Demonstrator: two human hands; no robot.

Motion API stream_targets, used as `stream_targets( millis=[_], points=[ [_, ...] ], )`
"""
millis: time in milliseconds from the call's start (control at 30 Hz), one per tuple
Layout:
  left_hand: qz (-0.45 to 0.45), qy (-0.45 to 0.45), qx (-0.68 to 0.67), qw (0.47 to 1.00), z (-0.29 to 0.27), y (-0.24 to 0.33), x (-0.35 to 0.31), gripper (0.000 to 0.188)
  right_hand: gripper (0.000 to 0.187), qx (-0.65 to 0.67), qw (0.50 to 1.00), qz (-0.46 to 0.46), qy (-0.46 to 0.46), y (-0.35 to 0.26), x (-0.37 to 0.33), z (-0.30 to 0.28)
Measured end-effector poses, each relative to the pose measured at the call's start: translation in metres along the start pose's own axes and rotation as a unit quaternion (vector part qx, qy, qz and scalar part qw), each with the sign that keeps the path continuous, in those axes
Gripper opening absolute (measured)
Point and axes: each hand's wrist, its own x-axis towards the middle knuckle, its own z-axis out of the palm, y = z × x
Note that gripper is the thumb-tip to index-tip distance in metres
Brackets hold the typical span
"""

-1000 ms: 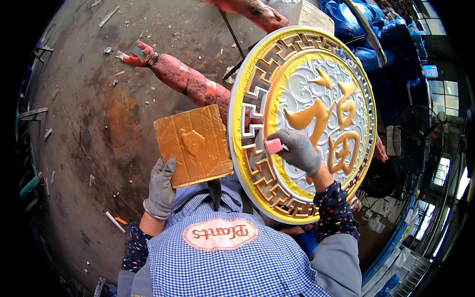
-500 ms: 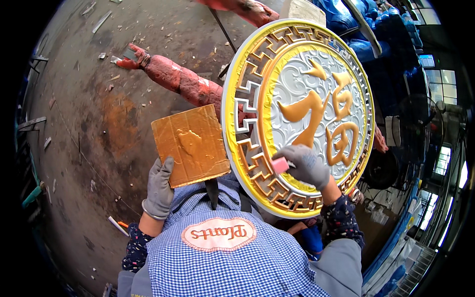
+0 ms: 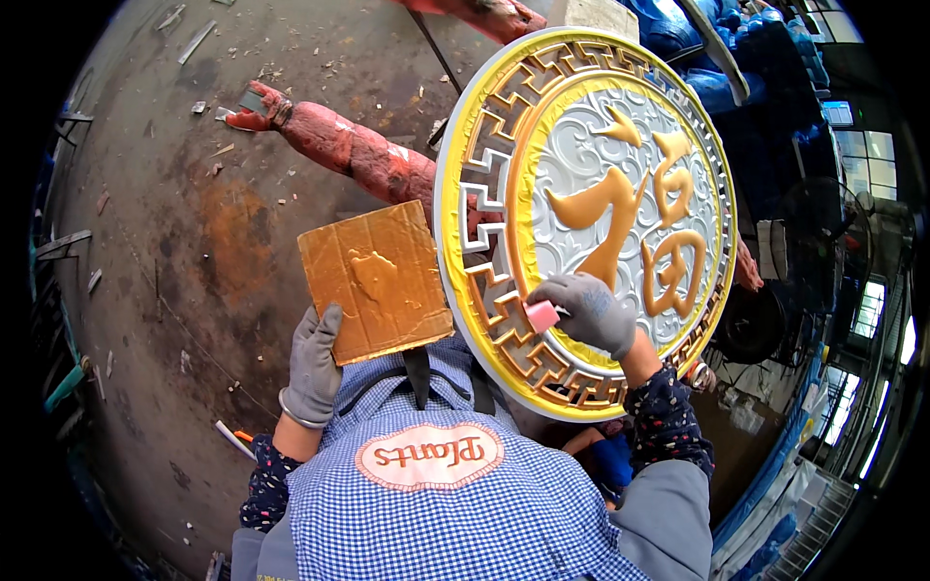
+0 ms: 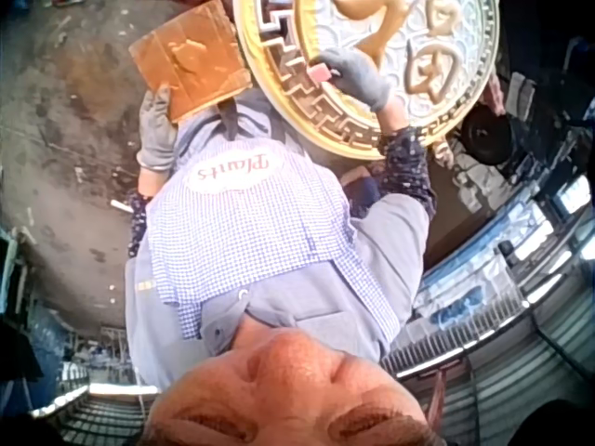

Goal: The person applies gold paint to a large circular decorative plaque using a pink sponge, repeatedly dipping the sponge into a paint can and rubbing the paint onto the raised patterns. The person works methodically around the plaque's border and central character.

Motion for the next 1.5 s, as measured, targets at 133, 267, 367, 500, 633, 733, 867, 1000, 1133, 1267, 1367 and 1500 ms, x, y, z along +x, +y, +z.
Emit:
stream_targets(
  millis=[133, 267, 367, 500, 633, 733, 867, 1000, 1133, 1267, 1367, 1500],
  points=[
    [-0.001, 0.003, -0.018, 1.0, 0.005, 0.002, 0.0, 0.041, 0.022, -0.016, 0.997, 0.014, -0.07, -0.002, -0.029, 0.0],
    [0.0, 0.004, -0.008, 1.0, 0.002, 0.002, -0.001, 0.041, 0.027, -0.012, 0.993, 0.034, -0.109, -0.004, -0.041, -0.006],
    [0.004, 0.004, 0.004, 1.0, -0.004, 0.001, -0.002, 0.041, 0.028, -0.011, 0.999, 0.02, -0.044, -0.02, -0.016, -0.015],
    [0.008, -0.006, 0.009, 1.0, 0.002, 0.009, -0.003, 0.041, 0.026, -0.029, 0.998, 0.01, -0.057, -0.007, -0.013, -0.004],
    [0.016, -0.004, 0.007, 1.0, 0.001, 0.005, -0.002, 0.041, 0.024, -0.013, 0.995, 0.048, -0.084, -0.006, -0.046, -0.01],
    [0.01, -0.02, 0.014, 1.0, 0.006, 0.006, -0.003, 0.042, 0.031, 0.088, 0.994, 0.059, 0.038, -0.018, -0.054, -0.016],
    [0.027, -0.058, 0.032, 0.997, 0.019, 0.016, -0.003, 0.041, 0.035, 0.218, 0.955, 0.073, 0.189, -0.038, -0.051, -0.004],
    [0.016, -0.065, 0.097, 0.993, 0.036, 0.033, -0.003, 0.042, 0.04, 0.319, 0.899, 0.097, 0.283, -0.046, -0.057, 0.04],
    [-0.01, -0.069, 0.067, 0.995, 0.058, 0.043, 0.003, 0.042, 0.043, 0.432, 0.826, 0.141, 0.333, -0.054, -0.074, 0.072],
    [-0.006, -0.083, 0.096, 0.992, 0.076, 0.053, 0.01, 0.043, 0.042, 0.532, 0.731, 0.165, 0.394, -0.059, -0.079, 0.095],
    [0.075, -0.104, 0.248, 0.96, 0.071, 0.056, 0.02, 0.042, 0.044, 0.582, 0.677, 0.184, 0.411, -0.06, -0.077, 0.099],
    [0.006, -0.085, 0.152, 0.985, 0.092, 0.071, 0.03, 0.04, 0.046, 0.56, 0.687, 0.195, 0.42, -0.054, -0.074, 0.091]
  ],
)
